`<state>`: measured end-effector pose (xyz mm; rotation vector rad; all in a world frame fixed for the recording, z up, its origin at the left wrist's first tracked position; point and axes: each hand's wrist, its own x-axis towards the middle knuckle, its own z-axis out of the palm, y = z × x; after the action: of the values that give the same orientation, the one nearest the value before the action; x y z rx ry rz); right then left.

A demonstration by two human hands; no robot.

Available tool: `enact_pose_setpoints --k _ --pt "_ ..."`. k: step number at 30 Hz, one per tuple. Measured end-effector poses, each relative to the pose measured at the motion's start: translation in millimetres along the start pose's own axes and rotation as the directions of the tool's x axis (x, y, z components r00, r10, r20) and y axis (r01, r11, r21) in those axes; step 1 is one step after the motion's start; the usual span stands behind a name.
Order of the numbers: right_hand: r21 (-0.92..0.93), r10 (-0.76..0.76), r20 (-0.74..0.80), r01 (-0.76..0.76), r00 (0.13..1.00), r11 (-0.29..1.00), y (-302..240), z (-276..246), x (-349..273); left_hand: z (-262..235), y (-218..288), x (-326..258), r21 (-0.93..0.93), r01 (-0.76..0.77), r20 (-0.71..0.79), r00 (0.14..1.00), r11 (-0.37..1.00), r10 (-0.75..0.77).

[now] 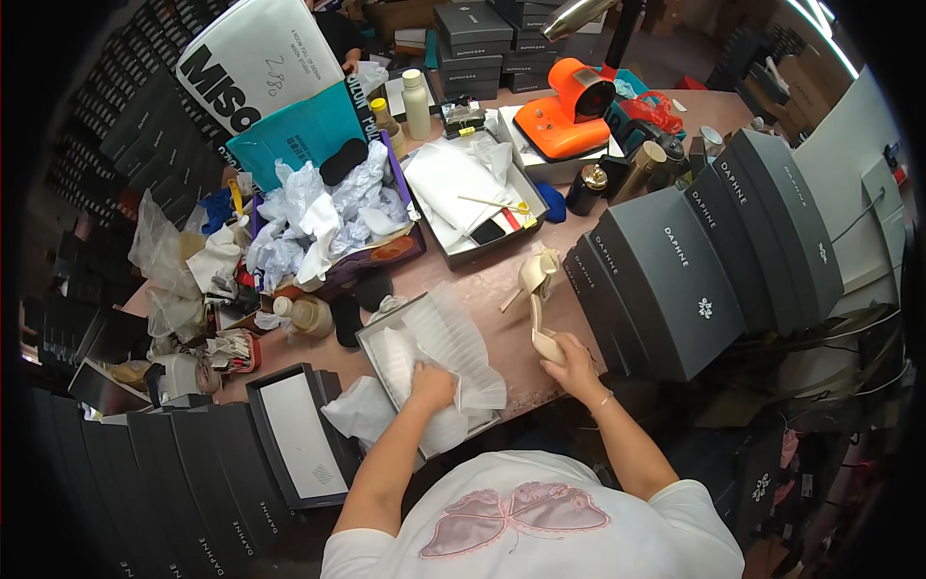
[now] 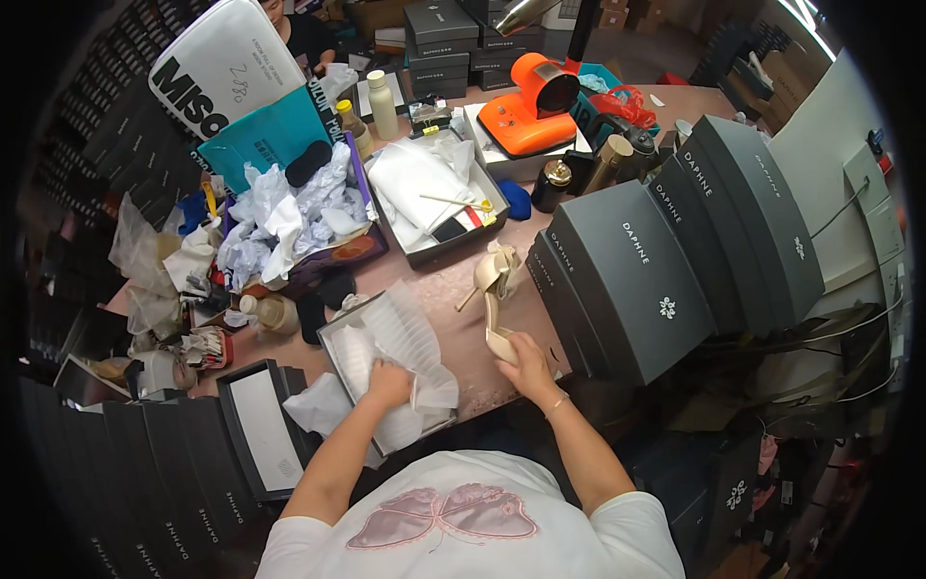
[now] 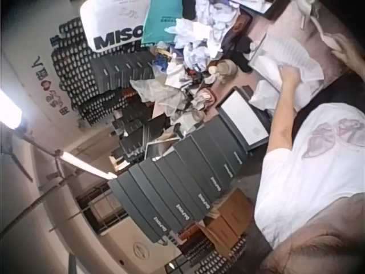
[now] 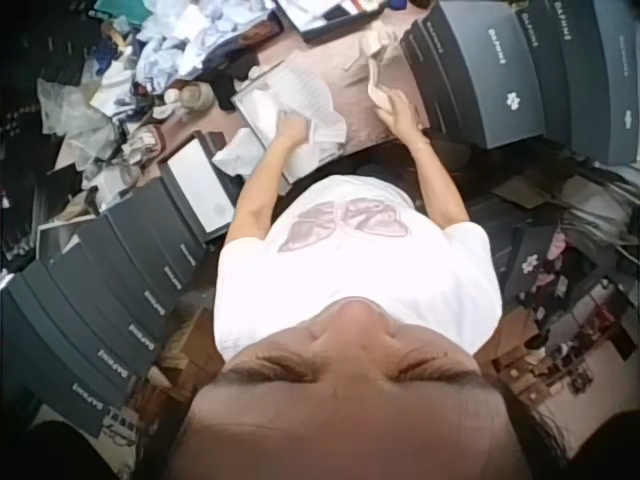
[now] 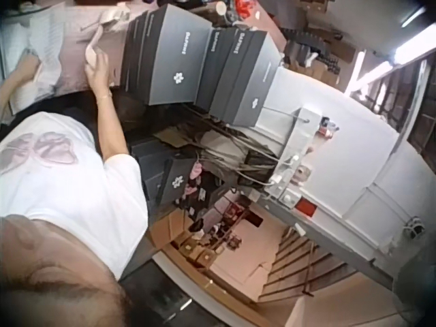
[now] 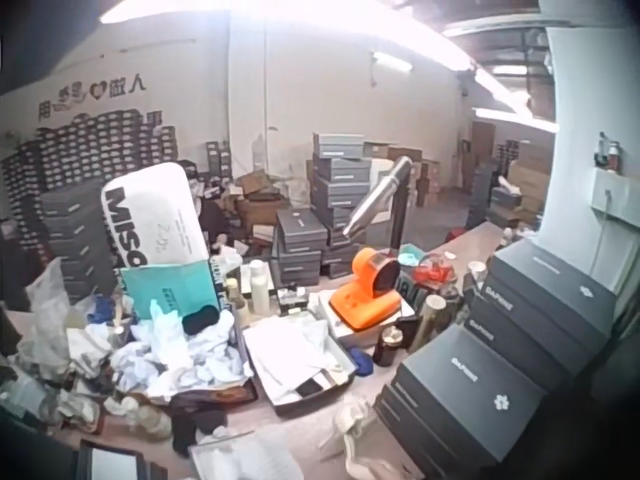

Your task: The person is packing high-heeled shoes into boxes using tissue paper at a manufacturing workbench.

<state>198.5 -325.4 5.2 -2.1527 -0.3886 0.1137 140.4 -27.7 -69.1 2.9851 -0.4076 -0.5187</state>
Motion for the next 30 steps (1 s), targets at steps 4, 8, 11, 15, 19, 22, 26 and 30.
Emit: enact_pose_setpoints --k 4,8,11,15,19,22,26,30 --pt "-0.197 -0.454 0.136 0.474 0.880 0.859 -74 -54 -2 -39 -7 -12 -0.783 0.246 0.144 0.965 0.571 -0.219" --pt "-0.224 -0.689 0.236 0.728 0.685 0.647 -108 -24 1 -118 5 -49 -0.557 0.386 0.151 0.918 -0.735 0.368" --pt "-0.306 -0.633 0.295 0.698 0.716 0.648 -130 10 13 -98 15 -82 -0.445 0.498 -0.069 0.809 -0.744 0.583" --pt "-0.068 -0.607 0.448 0.702 0.656 0.709 -114 53 16 -73 33 -122 -0.310 0.380 0.099 0.925 -0.872 0.368" --pt "0.290 -0.452 0.392 0.358 0.802 0.887 -138 77 1 -42 50 -139 -0.287 0.156 0.302 0.951 -0.945 0.065" --pt "0.218 -0.464 0.375 0.410 0.803 0.886 -142 90 0 -43 57 -149 -0.300 0.103 0.318 0.948 -0.948 0.002" --pt "-0.011 -0.598 0.428 0.666 0.677 0.746 -154 111 10 -33 65 -156 -0.444 0.066 0.294 0.953 -0.894 -0.076" --pt "-0.120 -0.624 0.454 0.737 0.636 0.665 -152 133 9 -56 82 -159 -0.486 -0.064 0.350 0.899 -0.872 -0.262"
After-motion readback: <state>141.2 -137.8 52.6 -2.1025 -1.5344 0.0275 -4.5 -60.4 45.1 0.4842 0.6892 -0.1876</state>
